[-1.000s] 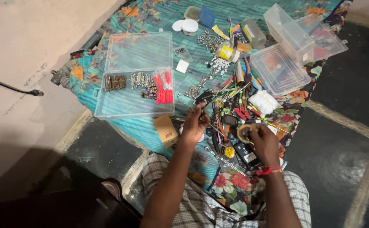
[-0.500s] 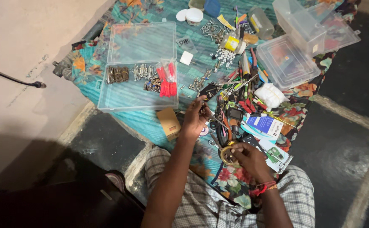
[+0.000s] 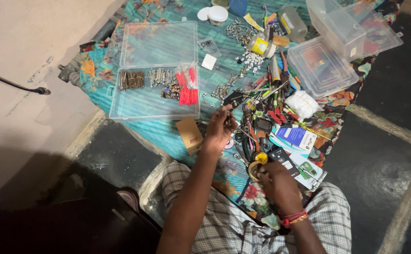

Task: The person sits on the floor and assembles small electronic components using pliers and other tools. They handle wires, connectors, and small parts, organizing them into a plastic container.

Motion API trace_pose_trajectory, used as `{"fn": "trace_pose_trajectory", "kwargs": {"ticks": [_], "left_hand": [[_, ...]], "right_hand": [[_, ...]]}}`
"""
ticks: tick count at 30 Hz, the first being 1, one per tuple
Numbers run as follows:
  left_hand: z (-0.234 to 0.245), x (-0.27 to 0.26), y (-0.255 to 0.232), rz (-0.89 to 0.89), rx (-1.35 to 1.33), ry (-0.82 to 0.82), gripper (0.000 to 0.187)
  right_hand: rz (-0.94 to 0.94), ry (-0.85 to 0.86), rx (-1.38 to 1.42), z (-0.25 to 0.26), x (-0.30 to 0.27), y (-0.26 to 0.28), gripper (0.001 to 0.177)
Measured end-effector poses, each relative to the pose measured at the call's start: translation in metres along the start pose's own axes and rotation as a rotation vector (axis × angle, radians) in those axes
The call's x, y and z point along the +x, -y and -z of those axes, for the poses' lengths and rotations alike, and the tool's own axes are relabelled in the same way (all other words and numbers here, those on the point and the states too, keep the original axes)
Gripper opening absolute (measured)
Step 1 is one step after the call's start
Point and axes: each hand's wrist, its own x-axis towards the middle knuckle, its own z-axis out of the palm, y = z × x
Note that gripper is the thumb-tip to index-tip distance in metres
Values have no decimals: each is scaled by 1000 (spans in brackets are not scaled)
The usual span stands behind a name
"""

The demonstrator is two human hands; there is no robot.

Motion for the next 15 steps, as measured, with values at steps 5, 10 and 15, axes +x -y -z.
{"fn": "trace_pose_trajectory", "kwargs": {"ticks": [5,10,15], "left_hand": [[-4,-4,6,20,47,7,40],[-3,-7,14,71,61,-39,36],[-21,-18,21,106,164,-47,38]], "right_hand": [[36,-5,-174,-5,-8,20,26],[-2,-57,-41,-7,-7,8,26],[-188,-64,428,13,14,-18,20]]}}
